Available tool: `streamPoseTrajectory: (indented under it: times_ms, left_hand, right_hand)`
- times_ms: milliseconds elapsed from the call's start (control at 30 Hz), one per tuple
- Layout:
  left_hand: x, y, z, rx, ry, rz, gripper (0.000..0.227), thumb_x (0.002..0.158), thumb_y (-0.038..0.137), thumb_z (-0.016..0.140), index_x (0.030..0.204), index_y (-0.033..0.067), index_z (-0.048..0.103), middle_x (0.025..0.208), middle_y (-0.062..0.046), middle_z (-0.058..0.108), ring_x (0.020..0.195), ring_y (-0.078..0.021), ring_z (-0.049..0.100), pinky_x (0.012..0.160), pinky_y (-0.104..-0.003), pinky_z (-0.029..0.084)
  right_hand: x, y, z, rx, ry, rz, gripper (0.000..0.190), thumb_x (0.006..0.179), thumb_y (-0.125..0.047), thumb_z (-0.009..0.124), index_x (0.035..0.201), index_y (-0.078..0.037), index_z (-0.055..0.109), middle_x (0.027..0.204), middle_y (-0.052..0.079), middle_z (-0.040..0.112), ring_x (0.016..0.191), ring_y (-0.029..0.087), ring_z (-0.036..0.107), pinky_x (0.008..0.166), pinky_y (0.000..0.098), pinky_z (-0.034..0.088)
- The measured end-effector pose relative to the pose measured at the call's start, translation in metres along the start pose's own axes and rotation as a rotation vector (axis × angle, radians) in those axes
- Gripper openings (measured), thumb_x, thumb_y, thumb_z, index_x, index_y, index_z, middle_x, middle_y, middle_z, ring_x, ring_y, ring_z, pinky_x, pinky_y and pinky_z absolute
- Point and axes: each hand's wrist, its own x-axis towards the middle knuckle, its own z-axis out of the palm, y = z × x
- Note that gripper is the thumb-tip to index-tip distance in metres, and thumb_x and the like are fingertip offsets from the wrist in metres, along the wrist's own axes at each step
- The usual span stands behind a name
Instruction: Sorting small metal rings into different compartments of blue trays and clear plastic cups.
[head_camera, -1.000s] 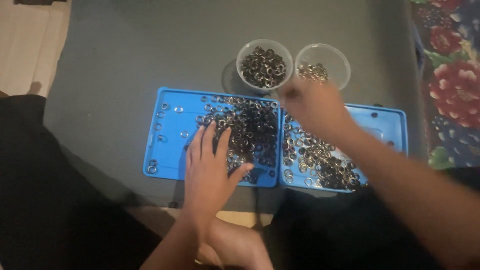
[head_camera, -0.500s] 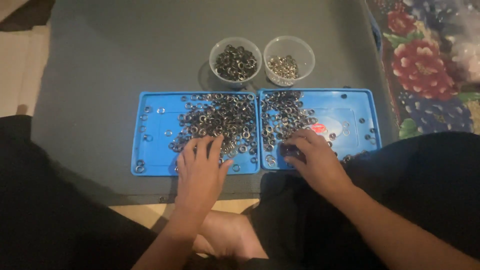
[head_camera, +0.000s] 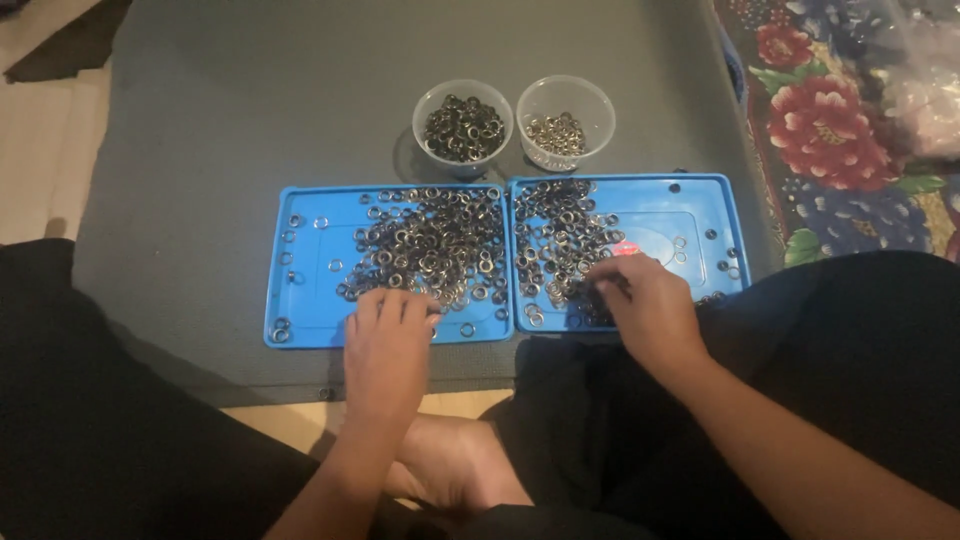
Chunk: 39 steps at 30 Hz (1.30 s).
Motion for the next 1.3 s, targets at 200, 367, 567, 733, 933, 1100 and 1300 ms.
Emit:
streamPoseTrajectory:
  times_ms: [200, 367, 567, 733, 933, 1100, 1300]
  left_hand:
    - [-0.002, -0.011, 0.024, -0.052, 0.131, -0.123, 0.018, 0.105, 0.030, 0.056, 0.114, 0.0219, 0.069, 0.109, 0.001, 0.067, 0.125, -0.0270, 0.058, 0.097, -0.043, 0.053]
    - [-0.006, -0.006, 0.007, -0.103, 0.249, -0.277, 0.022, 0.105, 0.019, 0.059, 0.126, 0.0173, 0.064, 0.115, -0.005, 0.065, 0.126, -0.0323, 0.057, 0.096, -0.047, 0.052]
    - [0.002, -0.008, 0.015, -0.156, 0.254, -0.077, 0.083, 0.095, 0.062, 0.060, 0.158, 0.0118, 0.037, 0.158, -0.024, 0.033, 0.146, -0.0512, 0.029, 0.113, -0.068, 0.031]
    - [0.026, -0.006, 0.031, -0.145, 0.106, 0.105, 0.085, 0.099, 0.071, 0.039, 0.167, 0.0241, 0.018, 0.172, -0.021, 0.006, 0.154, -0.0532, 0.006, 0.119, -0.072, 0.012]
    - [0.058, -0.010, 0.027, 0.030, -0.153, 0.288, 0.064, 0.100, 0.072, 0.023, 0.160, 0.0494, 0.024, 0.175, 0.001, 0.002, 0.159, -0.0388, 0.005, 0.124, -0.065, 0.011]
    - [0.060, -0.037, 0.020, 0.058, -0.202, 0.075, 0.063, 0.105, 0.062, 0.018, 0.163, 0.0410, 0.026, 0.174, -0.001, 0.016, 0.158, -0.0314, 0.014, 0.126, -0.056, 0.013]
    - [0.053, -0.081, 0.016, 0.049, -0.122, -0.031, 0.058, 0.111, 0.049, 0.020, 0.165, 0.0317, 0.030, 0.173, -0.012, 0.023, 0.158, -0.0356, 0.018, 0.126, -0.058, 0.015]
  right_hand:
    - [-0.002, -0.008, -0.006, 0.090, 0.060, -0.006, 0.021, 0.098, -0.001, 0.065, 0.117, -0.007, 0.074, 0.110, 0.016, 0.075, 0.108, 0.034, 0.073, 0.093, 0.0444, 0.059]
    - [-0.005, -0.011, -0.010, 0.140, 0.090, 0.006, 0.024, 0.097, 0.002, 0.064, 0.118, -0.006, 0.074, 0.110, 0.017, 0.076, 0.111, 0.037, 0.071, 0.093, 0.0474, 0.059]
    - [-0.002, -0.011, -0.006, 0.045, 0.143, -0.055, 0.023, 0.094, -0.002, 0.071, 0.114, -0.013, 0.077, 0.121, 0.014, 0.071, 0.115, 0.039, 0.068, 0.093, 0.0522, 0.058]
    - [0.002, 0.006, 0.002, -0.031, 0.131, -0.041, 0.024, 0.092, -0.011, 0.074, 0.114, -0.017, 0.076, 0.132, 0.013, 0.065, 0.120, 0.045, 0.062, 0.096, 0.0585, 0.054]
    - [0.008, 0.015, 0.008, -0.067, 0.079, 0.001, 0.024, 0.091, -0.020, 0.073, 0.114, -0.023, 0.075, 0.133, 0.007, 0.064, 0.120, 0.040, 0.063, 0.099, 0.0532, 0.053]
    - [0.008, -0.002, 0.001, -0.009, 0.004, 0.101, 0.022, 0.095, -0.016, 0.070, 0.115, -0.022, 0.076, 0.133, 0.008, 0.065, 0.123, 0.037, 0.062, 0.102, 0.0497, 0.051]
    - [0.010, -0.007, 0.001, -0.024, -0.030, 0.099, 0.023, 0.098, -0.015, 0.068, 0.119, -0.018, 0.075, 0.131, 0.012, 0.065, 0.125, 0.036, 0.061, 0.103, 0.0503, 0.050]
